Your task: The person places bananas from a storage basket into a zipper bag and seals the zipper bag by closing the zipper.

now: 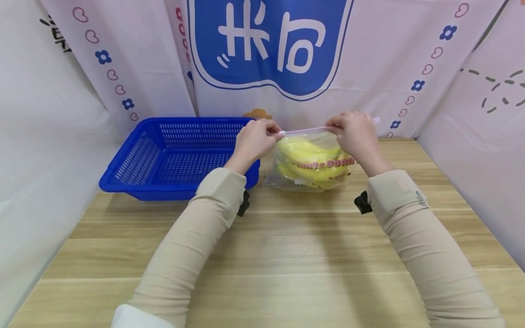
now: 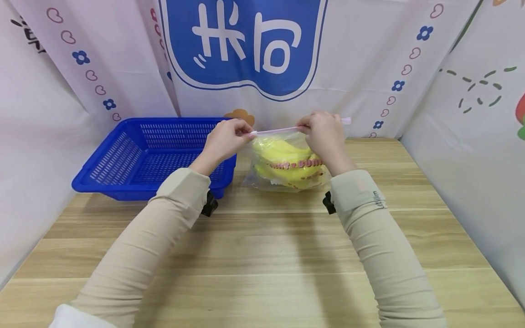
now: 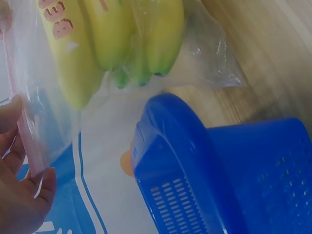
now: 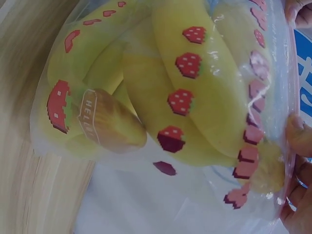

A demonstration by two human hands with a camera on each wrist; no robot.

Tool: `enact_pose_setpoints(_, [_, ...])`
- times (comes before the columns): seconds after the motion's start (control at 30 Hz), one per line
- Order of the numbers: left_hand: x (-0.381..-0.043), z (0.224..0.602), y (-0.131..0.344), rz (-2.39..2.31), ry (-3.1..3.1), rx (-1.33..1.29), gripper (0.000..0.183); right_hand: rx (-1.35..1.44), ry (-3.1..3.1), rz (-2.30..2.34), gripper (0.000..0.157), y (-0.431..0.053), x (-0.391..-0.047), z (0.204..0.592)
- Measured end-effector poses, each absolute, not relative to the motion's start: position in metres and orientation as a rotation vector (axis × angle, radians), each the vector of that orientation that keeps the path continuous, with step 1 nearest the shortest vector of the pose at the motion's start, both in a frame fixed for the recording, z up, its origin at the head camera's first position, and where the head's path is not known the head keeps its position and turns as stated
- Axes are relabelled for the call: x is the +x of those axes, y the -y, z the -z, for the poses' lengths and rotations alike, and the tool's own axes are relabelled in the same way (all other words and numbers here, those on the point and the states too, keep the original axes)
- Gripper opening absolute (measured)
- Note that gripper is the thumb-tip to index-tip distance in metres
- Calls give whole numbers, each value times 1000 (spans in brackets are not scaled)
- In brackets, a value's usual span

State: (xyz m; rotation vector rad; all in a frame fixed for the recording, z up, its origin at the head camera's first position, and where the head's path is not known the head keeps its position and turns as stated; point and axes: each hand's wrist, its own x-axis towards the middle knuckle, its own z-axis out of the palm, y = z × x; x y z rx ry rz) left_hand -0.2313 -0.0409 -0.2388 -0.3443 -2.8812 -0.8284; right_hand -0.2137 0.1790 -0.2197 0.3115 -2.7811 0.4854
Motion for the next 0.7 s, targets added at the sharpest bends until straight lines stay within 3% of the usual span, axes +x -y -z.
enact_pose_setpoints(0.7, [-230, 240, 62, 858, 2894, -229, 21, 248, 2782, -585, 21, -192, -215, 221])
